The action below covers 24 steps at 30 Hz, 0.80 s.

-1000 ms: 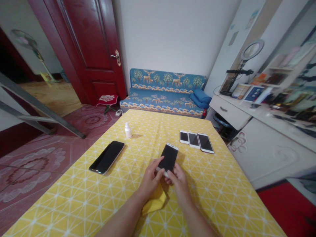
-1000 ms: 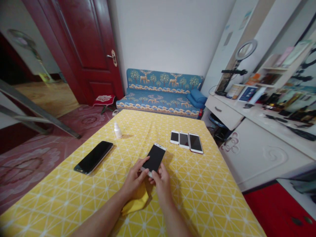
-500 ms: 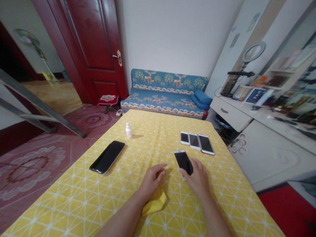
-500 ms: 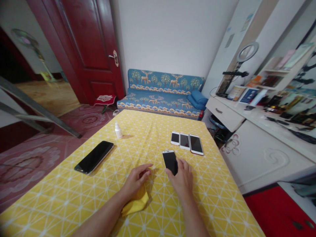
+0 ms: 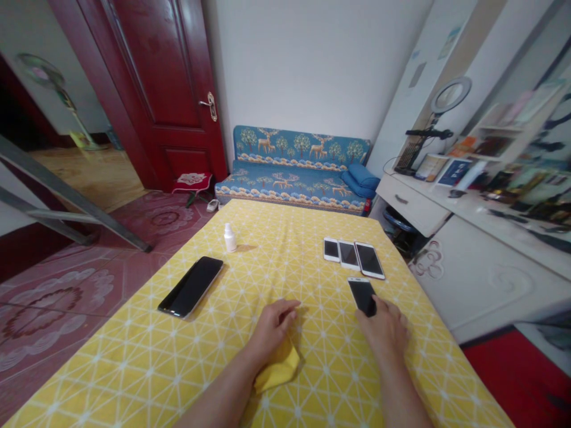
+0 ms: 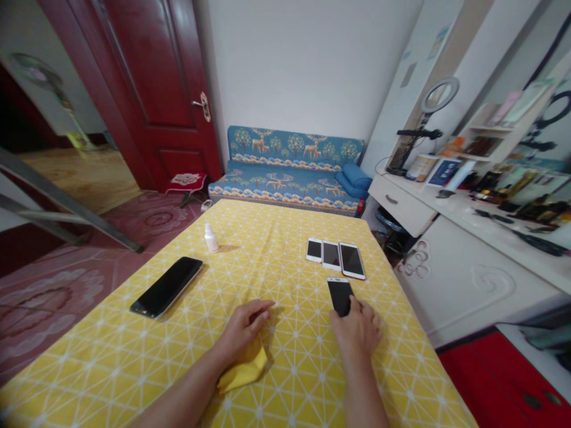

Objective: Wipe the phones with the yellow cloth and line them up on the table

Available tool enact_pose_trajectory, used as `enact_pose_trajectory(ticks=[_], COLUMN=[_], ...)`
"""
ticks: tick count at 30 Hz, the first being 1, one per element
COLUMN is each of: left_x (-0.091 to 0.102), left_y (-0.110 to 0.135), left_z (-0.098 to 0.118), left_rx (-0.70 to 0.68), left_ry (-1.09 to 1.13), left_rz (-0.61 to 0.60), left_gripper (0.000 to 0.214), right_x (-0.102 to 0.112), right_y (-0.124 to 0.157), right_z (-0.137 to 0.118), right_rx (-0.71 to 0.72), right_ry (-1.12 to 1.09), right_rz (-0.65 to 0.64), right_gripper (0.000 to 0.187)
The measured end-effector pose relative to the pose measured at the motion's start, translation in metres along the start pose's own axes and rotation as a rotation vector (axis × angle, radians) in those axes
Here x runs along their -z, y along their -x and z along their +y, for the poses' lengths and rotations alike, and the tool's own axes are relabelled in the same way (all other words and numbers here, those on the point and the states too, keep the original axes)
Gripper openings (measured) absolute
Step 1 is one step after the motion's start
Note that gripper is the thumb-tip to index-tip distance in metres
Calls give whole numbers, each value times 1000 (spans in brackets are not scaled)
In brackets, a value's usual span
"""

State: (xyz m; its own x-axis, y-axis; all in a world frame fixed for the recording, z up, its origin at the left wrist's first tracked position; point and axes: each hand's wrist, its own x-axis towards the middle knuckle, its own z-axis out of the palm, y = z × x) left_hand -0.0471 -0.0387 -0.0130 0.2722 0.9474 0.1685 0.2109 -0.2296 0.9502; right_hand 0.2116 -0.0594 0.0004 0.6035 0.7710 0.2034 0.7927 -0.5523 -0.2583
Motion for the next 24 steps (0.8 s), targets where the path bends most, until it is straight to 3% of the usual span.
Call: enact_pose_trajectory(ticks=[4,12,14,17,19,20,22,24], left_x=[1,-1,0,15,37,50,78,103], left_y=[-1,1,-1,-8,-12,-13,-12,-9], left_z=[-2,-4,-6,-8,-8,-8,-8,-10], left_rx=[-20,-20,-29,-96,-157,-159,-73,77], left_ry=[-5,23,25,-83,-262,-399,-717,-958], left_rz=[-13,-7,27,149,289,373,590,791], left_gripper=[30,28,28,30,32,32,36,45], right_x=[-1,-11,-11,-13,-13,-12,-7,-1], right_y=[-14,-27,-24,-13,3,13,37,62], right_z=[19,31,27,10,-10,-21,-44,-65], right_rx=[-93,-90,-43,219,457,565,748,937], right_ry=[17,-90,-141,-382,-619,-716,-803,-804], right_rz=[19,94,199,332,238,117,-168,-358], right_gripper=[62,54,48,41,38,35,32,46])
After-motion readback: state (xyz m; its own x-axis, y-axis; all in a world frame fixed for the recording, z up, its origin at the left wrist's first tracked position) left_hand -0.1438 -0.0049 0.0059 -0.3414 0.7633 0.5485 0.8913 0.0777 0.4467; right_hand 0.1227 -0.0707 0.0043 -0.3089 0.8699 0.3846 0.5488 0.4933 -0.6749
